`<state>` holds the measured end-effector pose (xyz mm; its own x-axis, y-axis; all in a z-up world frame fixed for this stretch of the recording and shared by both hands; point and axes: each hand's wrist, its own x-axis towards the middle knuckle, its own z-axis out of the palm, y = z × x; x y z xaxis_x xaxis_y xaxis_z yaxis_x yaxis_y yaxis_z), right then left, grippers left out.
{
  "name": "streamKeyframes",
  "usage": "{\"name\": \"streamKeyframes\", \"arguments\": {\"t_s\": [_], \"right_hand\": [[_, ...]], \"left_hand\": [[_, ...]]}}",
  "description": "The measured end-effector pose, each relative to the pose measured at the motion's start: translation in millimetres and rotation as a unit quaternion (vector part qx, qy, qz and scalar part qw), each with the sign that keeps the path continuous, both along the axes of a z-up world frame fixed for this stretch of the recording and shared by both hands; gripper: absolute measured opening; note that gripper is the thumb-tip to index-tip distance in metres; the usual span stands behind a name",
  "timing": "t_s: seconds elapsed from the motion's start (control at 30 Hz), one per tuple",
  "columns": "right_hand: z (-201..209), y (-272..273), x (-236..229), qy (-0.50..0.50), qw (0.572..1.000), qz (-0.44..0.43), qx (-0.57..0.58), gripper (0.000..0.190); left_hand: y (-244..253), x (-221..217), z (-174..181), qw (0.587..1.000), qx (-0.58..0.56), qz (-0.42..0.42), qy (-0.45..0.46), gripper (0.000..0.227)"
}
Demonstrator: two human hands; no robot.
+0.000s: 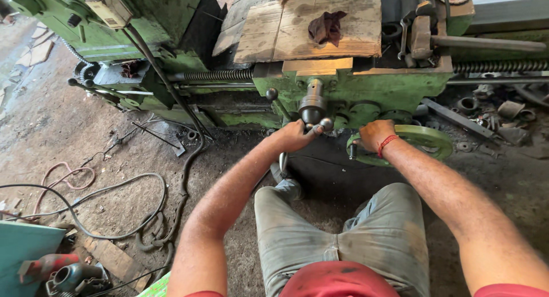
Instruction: The person operates a green industrial machine, likely a lathe, by turning a large handwheel and manipulating a chuck or spindle component. The person repeatedly adjusts the machine's controls and the workpiece holder while seated in a workshop environment.
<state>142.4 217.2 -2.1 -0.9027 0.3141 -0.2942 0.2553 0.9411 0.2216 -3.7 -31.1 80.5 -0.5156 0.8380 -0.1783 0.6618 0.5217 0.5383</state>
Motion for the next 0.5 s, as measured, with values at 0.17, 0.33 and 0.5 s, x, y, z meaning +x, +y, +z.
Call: {"name": "streamKeyframes", "arguments": {"t_s": [0.17,0.33,0.5], "right_hand": [[4,-4,-1,-0.005,1.000,-0.004,-0.007,0.057],[5,-5,-1,0.000,1.000,-0.009,-0.012,0.057],[2,-3,-1,0.005,1.000,-0.004,-0.011,0.056]], "left_hand": [[-1,0,6,0.999,-0.031,0.009,0.002,0.106],[-1,2,7,0.999,-0.049,0.015,0.012,0.110],[3,4,12,0.993,-0.095,0.037,0.055,0.107]]}}
